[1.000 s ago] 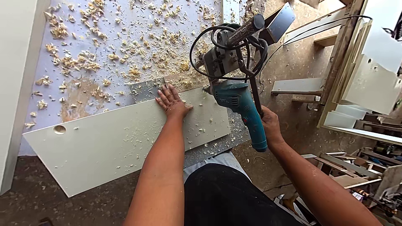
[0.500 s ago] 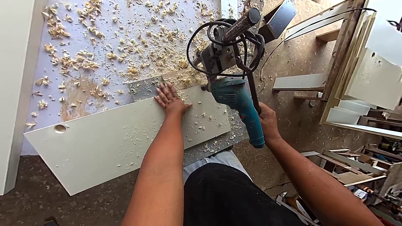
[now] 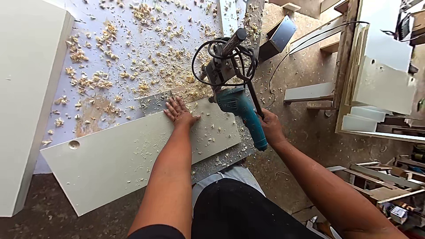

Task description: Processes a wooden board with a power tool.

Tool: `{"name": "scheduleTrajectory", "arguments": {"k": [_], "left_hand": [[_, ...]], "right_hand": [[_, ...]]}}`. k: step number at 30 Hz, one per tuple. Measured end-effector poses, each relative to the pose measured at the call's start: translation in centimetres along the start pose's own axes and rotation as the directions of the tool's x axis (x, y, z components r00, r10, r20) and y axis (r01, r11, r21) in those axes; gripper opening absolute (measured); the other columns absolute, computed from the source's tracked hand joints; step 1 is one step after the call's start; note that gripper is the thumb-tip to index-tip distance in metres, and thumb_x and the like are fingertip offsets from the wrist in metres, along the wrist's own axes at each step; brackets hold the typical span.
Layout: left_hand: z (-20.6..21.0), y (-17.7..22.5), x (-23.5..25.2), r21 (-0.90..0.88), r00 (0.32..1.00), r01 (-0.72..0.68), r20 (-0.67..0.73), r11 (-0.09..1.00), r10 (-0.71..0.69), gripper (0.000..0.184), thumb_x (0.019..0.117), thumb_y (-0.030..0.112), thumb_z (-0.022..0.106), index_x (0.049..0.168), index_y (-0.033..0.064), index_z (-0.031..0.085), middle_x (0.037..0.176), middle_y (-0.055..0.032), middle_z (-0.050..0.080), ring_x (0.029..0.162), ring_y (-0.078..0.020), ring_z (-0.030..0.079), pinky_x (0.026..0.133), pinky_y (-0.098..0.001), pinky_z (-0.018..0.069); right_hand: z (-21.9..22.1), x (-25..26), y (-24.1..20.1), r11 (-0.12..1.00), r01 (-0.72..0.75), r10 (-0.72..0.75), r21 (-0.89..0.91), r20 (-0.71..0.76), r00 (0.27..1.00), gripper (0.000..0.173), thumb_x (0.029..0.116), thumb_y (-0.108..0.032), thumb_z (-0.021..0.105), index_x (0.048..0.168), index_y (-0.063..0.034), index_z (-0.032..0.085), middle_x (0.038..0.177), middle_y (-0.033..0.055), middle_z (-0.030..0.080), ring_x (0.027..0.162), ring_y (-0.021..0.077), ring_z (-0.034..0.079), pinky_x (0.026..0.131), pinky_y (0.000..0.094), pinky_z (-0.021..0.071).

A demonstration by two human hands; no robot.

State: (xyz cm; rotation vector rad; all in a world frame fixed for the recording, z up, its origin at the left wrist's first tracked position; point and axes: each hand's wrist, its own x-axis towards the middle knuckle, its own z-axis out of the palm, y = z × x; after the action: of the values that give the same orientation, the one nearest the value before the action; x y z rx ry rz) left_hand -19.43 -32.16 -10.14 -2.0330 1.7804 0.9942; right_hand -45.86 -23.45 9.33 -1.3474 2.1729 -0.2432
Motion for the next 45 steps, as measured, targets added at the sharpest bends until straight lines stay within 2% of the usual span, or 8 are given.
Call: {"name": "scheduleTrajectory", "arguments": {"k": [6,16,24,29,33,37,40,45], "left_hand": [[0.2,-0.2,0.2,0.022,1.000,-0.006,-0.024,1.000,0.006,0.146,0.0715,0.078,0.073,0.162,0.0086,-0.018,0.167,-0.0228,-0.026,0.154,-0.0477,-0.020,0.117,-0.0743,-0.0091],[1.0,-0.5,0.3,0.021,0.998,-0.025,-0.048,0.999,0.026,0.147,0.0710,0.080,0.071,0.161,0.0093,-0.021,0.167,-0.0209,-0.028,0.154,-0.0459,-0.021,0.116,-0.0746,-0.0109],[1.1,-0.7,-0.1,0.007,0.995,-0.040,-0.091,0.999,0.041,0.148,0.0702,0.079,0.072,0.161,0.0078,-0.019,0.167,-0.0228,-0.025,0.155,-0.0458,-0.019,0.117,-0.0732,-0.0110],[1.5,-0.9,0.0,0.018,0.991,-0.053,-0.125,0.998,0.055,0.147,0.0693,0.082,0.071,0.162,0.0078,-0.017,0.168,-0.0231,-0.023,0.156,-0.0449,-0.017,0.118,-0.0722,-0.0110],[1.8,-1.5,-1.0,0.004,0.982,-0.071,-0.175,0.997,0.070,0.142,0.0721,0.081,0.069,0.164,0.0081,-0.012,0.170,-0.0223,-0.017,0.157,-0.0428,-0.013,0.120,-0.0694,-0.0096],[2.9,-1.6,-2.5,-0.012,0.971,-0.051,-0.234,0.999,0.047,0.143,0.0720,0.080,0.070,0.163,0.0025,-0.007,0.170,-0.0226,-0.012,0.159,-0.0385,-0.009,0.123,-0.0647,-0.0068],[4.9,-0.7,-4.0,-0.012,0.961,-0.050,-0.271,0.999,0.045,0.147,0.0687,0.081,0.072,0.162,-0.0014,-0.006,0.170,-0.0254,-0.009,0.158,-0.0409,-0.006,0.123,-0.0673,-0.0042],[4.1,-3.9,-7.6,-0.243,0.968,-0.191,-0.206,0.951,0.142,0.122,0.0828,0.072,0.068,0.165,0.0045,0.009,0.171,-0.0233,-0.004,0.159,-0.0406,-0.003,0.126,-0.0638,0.0035]], "right_hand": [[-6.5,-4.5,-4.3,0.903,0.339,-0.417,-0.265,-0.345,0.841,0.053,0.1054,-0.040,0.053,0.141,-0.0008,0.053,0.128,0.0223,0.063,0.115,0.0324,0.064,0.095,0.0497,0.0562],[-5.8,-5.1,-11.8,0.949,0.002,0.040,-0.314,0.128,0.991,0.083,0.0957,-0.060,0.063,0.158,-0.0163,0.031,0.091,0.0199,0.069,0.079,0.0411,0.068,0.069,0.0648,0.0538],[-3.5,-1.7,-9.5,0.854,-0.293,0.124,0.430,0.380,0.917,0.061,0.0969,-0.023,0.073,0.145,-0.0161,0.038,0.087,0.0163,0.066,0.060,0.0255,0.066,0.056,0.0381,0.0593],[-4.3,-7.6,-10.0,0.974,0.222,-0.225,-0.040,-0.079,0.971,0.092,0.0938,-0.057,0.068,0.163,-0.0176,0.023,0.122,0.0114,0.069,0.103,0.0255,0.070,0.089,0.0521,0.0587],[2.2,-17.0,-3.4,0.654,0.742,-0.691,-0.146,-0.515,0.507,0.019,0.1016,-0.026,0.059,0.116,-0.0129,0.060,0.101,0.0073,0.067,0.098,0.0208,0.068,0.086,0.0395,0.0583],[12.2,-15.0,5.6,0.973,0.224,-0.228,-0.045,-0.120,0.966,0.061,0.0964,-0.044,0.067,0.137,0.0003,0.058,0.141,0.0237,0.057,0.133,0.0356,0.055,0.109,0.0491,0.0485],[14.5,-10.3,9.4,0.990,-0.129,0.131,-0.056,0.035,0.991,0.114,0.0837,-0.058,0.077,0.161,0.0031,0.020,0.166,0.0315,0.017,0.154,0.0464,0.023,0.124,0.0597,0.0261],[17.2,-6.9,11.4,0.982,-0.127,0.141,-0.137,0.097,0.985,0.123,0.0752,-0.043,0.091,0.160,0.0070,0.017,0.161,0.0366,0.024,0.149,0.0505,0.030,0.120,0.0625,0.0307]]}}
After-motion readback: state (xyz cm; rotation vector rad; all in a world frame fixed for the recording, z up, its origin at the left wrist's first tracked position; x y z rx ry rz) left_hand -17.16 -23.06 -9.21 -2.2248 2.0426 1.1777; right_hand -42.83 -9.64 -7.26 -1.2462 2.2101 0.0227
